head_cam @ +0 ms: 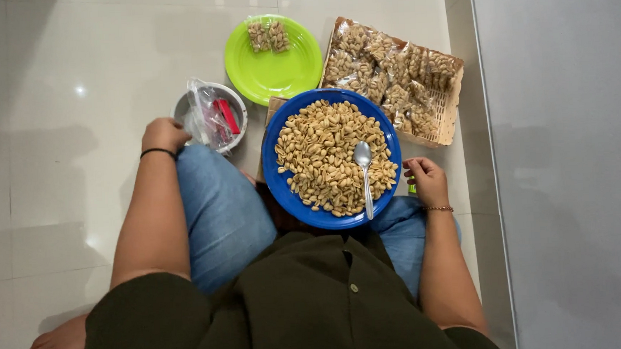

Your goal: Sorting nuts in a bowl and packing them into small plastic bags using a spoon while sitting on the floor.

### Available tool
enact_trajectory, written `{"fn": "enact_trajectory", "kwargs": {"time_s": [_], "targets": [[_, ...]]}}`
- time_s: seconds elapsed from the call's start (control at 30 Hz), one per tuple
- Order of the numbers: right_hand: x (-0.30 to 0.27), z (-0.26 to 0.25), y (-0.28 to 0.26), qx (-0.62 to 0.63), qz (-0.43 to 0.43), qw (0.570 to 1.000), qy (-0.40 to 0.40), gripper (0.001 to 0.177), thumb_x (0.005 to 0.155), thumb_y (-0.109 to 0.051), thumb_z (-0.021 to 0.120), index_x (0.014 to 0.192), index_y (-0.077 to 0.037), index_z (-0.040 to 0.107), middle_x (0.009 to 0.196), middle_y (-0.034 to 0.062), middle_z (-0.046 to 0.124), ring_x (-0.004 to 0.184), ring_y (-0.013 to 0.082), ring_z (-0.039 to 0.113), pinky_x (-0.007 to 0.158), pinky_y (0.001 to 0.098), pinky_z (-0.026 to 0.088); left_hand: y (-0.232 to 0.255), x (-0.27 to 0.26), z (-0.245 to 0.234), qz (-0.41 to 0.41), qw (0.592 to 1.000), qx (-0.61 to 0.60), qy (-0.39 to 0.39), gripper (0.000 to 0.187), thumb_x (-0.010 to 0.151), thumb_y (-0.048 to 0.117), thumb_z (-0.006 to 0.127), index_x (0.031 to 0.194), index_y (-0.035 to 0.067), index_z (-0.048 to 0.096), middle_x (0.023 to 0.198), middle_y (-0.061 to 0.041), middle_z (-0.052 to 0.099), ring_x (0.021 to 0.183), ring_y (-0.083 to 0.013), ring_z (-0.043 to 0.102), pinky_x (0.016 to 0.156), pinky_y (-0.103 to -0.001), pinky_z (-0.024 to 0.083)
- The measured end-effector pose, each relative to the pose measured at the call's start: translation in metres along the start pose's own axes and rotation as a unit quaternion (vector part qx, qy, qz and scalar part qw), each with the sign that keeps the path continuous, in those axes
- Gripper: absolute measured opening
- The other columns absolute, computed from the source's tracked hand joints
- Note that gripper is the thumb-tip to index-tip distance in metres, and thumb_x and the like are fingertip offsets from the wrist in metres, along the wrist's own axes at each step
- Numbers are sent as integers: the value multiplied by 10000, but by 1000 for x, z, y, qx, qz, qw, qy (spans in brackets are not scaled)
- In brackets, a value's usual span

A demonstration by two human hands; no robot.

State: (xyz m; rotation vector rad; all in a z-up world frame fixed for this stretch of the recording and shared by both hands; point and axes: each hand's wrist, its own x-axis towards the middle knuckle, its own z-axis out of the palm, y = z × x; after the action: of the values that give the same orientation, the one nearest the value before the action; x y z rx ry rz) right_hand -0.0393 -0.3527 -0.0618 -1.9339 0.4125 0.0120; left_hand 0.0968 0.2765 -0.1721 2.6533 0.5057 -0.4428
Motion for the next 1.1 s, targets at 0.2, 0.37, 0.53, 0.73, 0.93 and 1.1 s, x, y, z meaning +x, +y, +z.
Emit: {"fn": "enact_trajectory", "kwargs": {"time_s": [0.2, 0.37, 0.53, 0.73, 0.93, 1.1], "targets": [[-1, -2, 0, -5, 0, 1000, -6, 174, 1069, -189, 630, 1054, -79, 764, 965, 130, 752, 800, 175, 698, 688, 291, 605, 54, -20, -37, 28, 998, 54, -8, 500, 771, 374, 795, 1192, 107, 748, 1078, -174, 775, 1083, -394, 722, 949, -551, 552], [-1, -2, -1, -6, 4, 1000, -6, 172, 1062, -181, 637, 1055, -69, 768, 964, 145, 754, 796, 191, 702, 681, 306, 606, 45, 19, 6, 23, 987, 156, -44, 357, 870, 265, 664, 1145, 72, 784, 1094, -178, 784, 1104, -364, 724, 946, -524, 549], [1, 1, -1, 11, 11, 1000, -3, 171, 1054, -183, 634, 1059, -69, 762, 972, 131, 750, 801, 176, 688, 684, 283, 596, 51, -6, -21, 8, 993, 101, -59, 378, 914, 244, 610, 1194, 53, 777, 1164, -221, 774, 1177, -410, 689, 1001, -538, 519], [3, -1, 5, 13, 11, 1000, -11, 181, 1061, -202, 642, 1063, -64, 759, 972, 137, 750, 806, 183, 693, 688, 295, 596, 50, -33, -58, -29, 998, -35, -34, 493, 911, 419, 620, 1269, 102, 739, 1293, -188, 715, 1296, -391, 593, 1075, -520, 461], [-2, -1, -1, 36, -16, 997, 61, 143, 1052, -169, 642, 1032, -86, 756, 937, 105, 748, 741, 162, 677, 654, 286, 602, 31, -68, -103, 18, 958, -215, 189, 72, 791, 210, 663, 796, 140, 680, 681, -57, 701, 714, -263, 735, 604, -369, 546], [-24, 16, -54, 40, -103, 979, 173, 140, 1066, -157, 632, 1021, -118, 759, 927, 80, 731, 759, 137, 640, 681, 266, 578, 134, -167, -164, 193, 796, -567, 88, 97, 836, 46, 729, 875, 70, 644, 962, -117, 760, 735, -126, 713, 638, -199, 573]]}}
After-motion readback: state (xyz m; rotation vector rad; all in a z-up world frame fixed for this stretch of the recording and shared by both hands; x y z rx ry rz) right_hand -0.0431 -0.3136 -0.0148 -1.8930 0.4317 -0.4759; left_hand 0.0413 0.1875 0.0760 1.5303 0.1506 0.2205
